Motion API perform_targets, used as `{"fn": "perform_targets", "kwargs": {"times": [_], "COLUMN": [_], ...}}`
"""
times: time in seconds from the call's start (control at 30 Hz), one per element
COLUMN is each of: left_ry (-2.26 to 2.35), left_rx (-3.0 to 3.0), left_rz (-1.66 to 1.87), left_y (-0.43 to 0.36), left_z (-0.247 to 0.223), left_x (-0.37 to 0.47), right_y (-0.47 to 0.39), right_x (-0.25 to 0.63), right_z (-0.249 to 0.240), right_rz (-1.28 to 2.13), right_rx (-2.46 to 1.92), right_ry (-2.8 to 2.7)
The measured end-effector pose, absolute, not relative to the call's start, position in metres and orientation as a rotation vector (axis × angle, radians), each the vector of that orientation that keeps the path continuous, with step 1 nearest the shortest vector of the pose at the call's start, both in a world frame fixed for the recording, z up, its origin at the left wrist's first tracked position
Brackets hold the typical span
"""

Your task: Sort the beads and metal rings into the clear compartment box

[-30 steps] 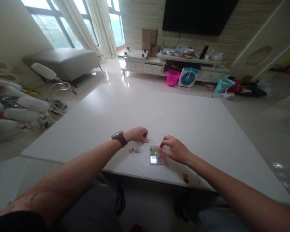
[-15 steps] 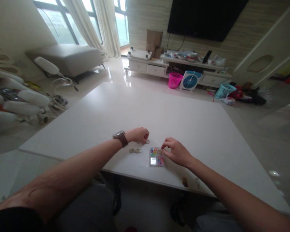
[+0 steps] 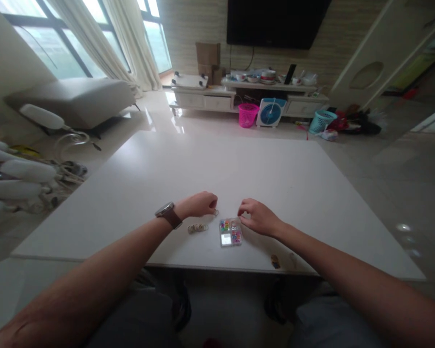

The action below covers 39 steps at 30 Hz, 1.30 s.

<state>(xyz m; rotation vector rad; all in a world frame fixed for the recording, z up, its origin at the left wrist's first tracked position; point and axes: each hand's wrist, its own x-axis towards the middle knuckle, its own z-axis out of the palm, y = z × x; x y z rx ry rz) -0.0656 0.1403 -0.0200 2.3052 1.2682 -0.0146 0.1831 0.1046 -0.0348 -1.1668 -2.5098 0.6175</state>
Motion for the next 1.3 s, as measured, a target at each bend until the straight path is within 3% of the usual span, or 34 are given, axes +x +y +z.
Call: {"fn": "perform_targets", "kwargs": {"times": [0.33, 0.77, 0.97, 1.3], "left_ry": [0.955, 0.991, 1.103, 1.366], "left_rx": [2.324, 2.511, 2.473, 2.184], "left_rz": [0.111, 0.017, 0.095, -0.238], "left_y": [0.121, 0.113, 0.138, 0.161], "left_z": [-0.005, -0.023, -0.015, -0.037], "left_x": [-0.026, -0.007, -0.04, -0.109], "right_y": [0.109, 0.118, 0.115, 0.113], "right_x": [0.188, 0.196, 0.194, 0.194], "right_z": [-0.034, -0.042, -0.04, -0.043], "right_rz": [0.526, 0.47, 0.504, 0.56], "right_rx": [-1.284, -1.422, -1.324, -1.291], "right_ry": [-2.489, -2.432, -2.468, -2.479]}}
